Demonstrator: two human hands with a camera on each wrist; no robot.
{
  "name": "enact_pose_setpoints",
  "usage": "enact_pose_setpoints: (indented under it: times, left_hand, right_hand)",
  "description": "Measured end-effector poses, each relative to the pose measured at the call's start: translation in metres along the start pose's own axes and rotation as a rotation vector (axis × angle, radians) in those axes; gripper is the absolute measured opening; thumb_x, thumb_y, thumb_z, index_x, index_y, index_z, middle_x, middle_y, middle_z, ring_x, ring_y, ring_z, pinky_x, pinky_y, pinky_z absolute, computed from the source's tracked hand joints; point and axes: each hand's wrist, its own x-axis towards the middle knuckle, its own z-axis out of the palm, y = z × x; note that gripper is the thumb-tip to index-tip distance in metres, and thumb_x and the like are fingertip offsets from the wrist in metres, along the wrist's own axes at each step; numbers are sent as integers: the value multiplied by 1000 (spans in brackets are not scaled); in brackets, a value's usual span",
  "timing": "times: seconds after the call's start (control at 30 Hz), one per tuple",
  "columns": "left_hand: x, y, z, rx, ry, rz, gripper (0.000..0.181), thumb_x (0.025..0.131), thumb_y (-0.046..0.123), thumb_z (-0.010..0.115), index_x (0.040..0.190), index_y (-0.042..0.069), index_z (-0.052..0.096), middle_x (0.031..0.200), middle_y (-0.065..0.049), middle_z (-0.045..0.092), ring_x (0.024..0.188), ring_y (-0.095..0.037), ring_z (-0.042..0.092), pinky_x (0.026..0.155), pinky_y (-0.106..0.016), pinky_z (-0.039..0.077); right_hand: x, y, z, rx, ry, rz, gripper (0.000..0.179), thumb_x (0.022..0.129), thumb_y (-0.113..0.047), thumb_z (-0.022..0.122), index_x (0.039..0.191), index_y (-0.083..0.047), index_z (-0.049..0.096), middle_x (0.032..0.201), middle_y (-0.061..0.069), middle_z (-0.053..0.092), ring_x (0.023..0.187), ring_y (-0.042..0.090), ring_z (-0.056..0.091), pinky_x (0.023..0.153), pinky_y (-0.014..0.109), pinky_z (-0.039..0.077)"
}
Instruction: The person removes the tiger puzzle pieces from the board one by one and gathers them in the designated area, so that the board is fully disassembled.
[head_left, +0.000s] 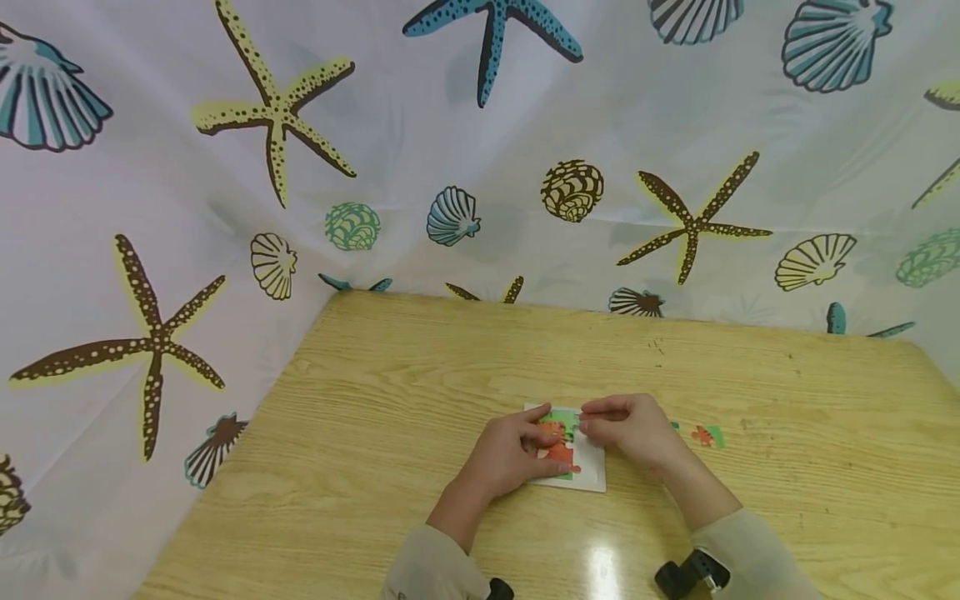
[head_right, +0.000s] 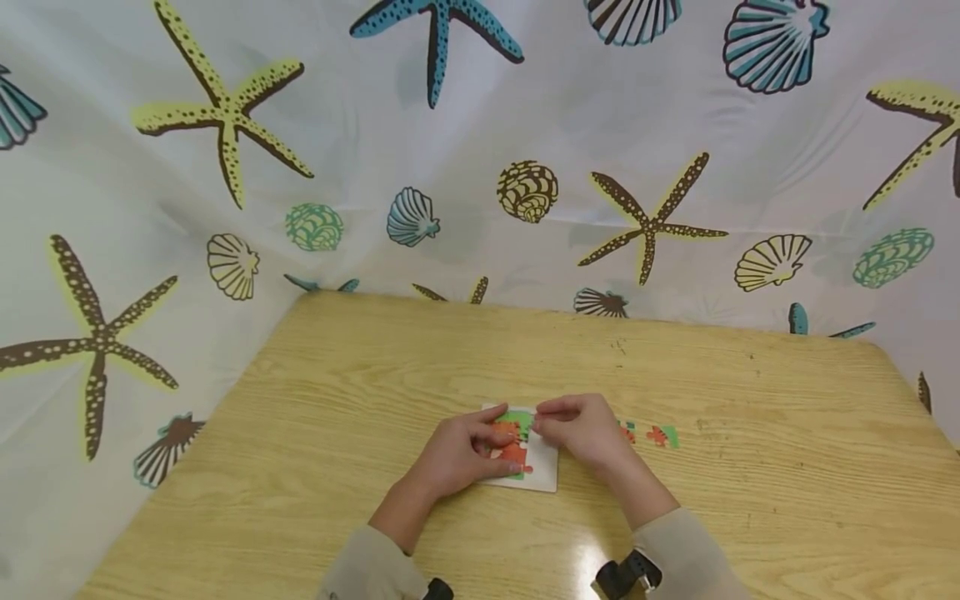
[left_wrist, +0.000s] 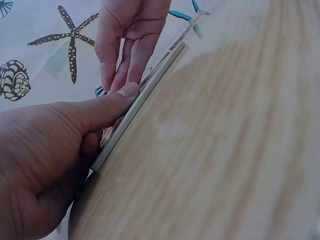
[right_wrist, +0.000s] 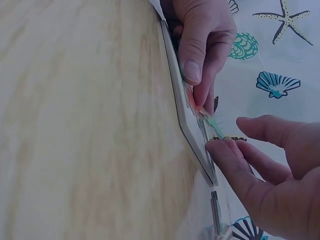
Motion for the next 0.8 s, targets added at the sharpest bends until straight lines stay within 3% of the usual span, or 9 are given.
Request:
enact_pose_setpoints:
  times: [0.1,0.4,0.63,0.8]
  left_hand:
    - [0,-1,0,-4,2,6,39,74,31,89,108,13,79,153,5,48,145,-26,40,98,-34,47]
    - [0,-2,0,-41,6,20,38,74,26,89,107,11,79,152,2,49,145,-28,40,107,-41,45]
    - [0,-3,1,-6,9,37,37,74,29,89,106,13,80,152,1,50,142,-29,44,86,-24,48]
    - [0,-4,1,-22,10,37,36,74,28,89,105,11,80,151,-1,51,140,-29,46,88,-25,49]
  right_hand:
    - [3,0,2,28,4,7,32,93,-7,70,121,7,66,116,21,70,96,16,71,84,31,59]
    - [10,-2,9,-12,22,30,27,94,-6,68,118,7,69,113,20,69,93,12,68,81,27,58]
    - [13,-1,13,22,23,39,29,93,-1,67,120,10,67,116,25,69,94,15,72,82,30,59]
    - [12,-3,12,49,34,46,30,94,0,66,122,9,65,111,23,70,94,17,73,83,31,59]
